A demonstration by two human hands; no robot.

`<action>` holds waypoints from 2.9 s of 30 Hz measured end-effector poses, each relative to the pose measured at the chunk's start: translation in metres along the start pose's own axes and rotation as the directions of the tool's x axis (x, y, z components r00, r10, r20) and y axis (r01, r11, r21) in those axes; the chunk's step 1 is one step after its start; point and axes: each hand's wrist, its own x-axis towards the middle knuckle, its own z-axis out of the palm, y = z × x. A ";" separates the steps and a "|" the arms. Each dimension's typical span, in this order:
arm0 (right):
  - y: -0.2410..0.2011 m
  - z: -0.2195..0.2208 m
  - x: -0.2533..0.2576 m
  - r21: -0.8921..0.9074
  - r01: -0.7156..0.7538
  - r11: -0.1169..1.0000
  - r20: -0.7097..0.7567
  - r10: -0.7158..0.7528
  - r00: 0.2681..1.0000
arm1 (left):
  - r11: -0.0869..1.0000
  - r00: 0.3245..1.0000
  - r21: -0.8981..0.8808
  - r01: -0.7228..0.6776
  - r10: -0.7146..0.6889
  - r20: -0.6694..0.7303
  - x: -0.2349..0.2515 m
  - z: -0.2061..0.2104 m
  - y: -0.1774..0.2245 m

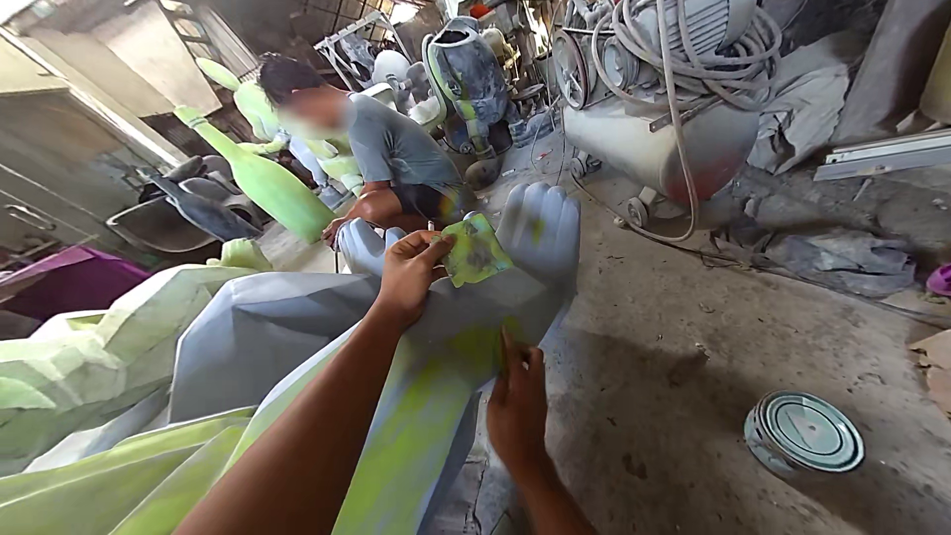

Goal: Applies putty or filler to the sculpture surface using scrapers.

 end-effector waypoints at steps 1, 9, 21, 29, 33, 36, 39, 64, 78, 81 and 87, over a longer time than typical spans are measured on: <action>-0.013 0.004 -0.012 -0.024 0.001 1.000 -0.009 -0.001 1.000 | 1.000 1.000 0.002 -0.005 0.005 0.001 0.002 -0.001 0.000; -0.043 -0.008 -0.064 0.146 0.118 0.982 0.122 -0.137 0.983 | 1.000 1.000 -0.001 -0.012 0.012 -0.003 0.000 -0.001 0.001; -0.012 0.008 -0.009 -0.392 0.050 0.918 0.082 -0.019 0.996 | 1.000 1.000 0.017 0.001 0.000 -0.024 0.001 0.000 0.001; 0.027 -0.017 -0.020 0.119 0.064 0.991 -0.027 -0.061 0.998 | 1.000 1.000 -0.002 0.016 -0.016 -0.019 0.002 0.000 0.002; 0.007 -0.014 0.032 0.093 -0.088 0.992 -0.001 0.088 0.996 | 0.999 0.999 -0.022 0.042 -0.042 0.004 0.002 0.000 0.001; -0.023 -0.006 0.035 0.016 -0.156 0.988 -0.010 0.156 0.988 | 0.997 0.999 -0.056 0.053 -0.053 0.008 0.004 0.002 0.004; -0.050 -0.003 0.019 -0.043 -0.193 0.980 0.033 0.195 0.980 | 0.993 0.996 -0.078 0.085 -0.085 0.008 0.002 0.001 0.004; -0.017 -0.017 0.036 0.061 -0.207 0.977 0.124 0.198 0.972 | 0.986 0.992 -0.116 0.116 -0.120 -0.028 0.004 -0.003 0.004; -0.095 -0.007 -0.052 0.012 -0.050 0.999 0.247 0.045 0.968 | 0.989 0.992 -0.080 0.121 -0.123 -0.018 0.002 -0.001 0.007; -0.068 -0.031 -0.024 0.151 -0.118 0.981 0.165 0.093 0.982 | 0.992 0.992 -0.043 0.116 -0.118 -0.036 0.003 0.000 0.008; 0.028 -0.038 0.044 0.152 -0.136 0.979 0.084 0.124 0.989 | 0.990 0.991 -0.069 0.121 -0.125 -0.048 0.006 -0.003 0.004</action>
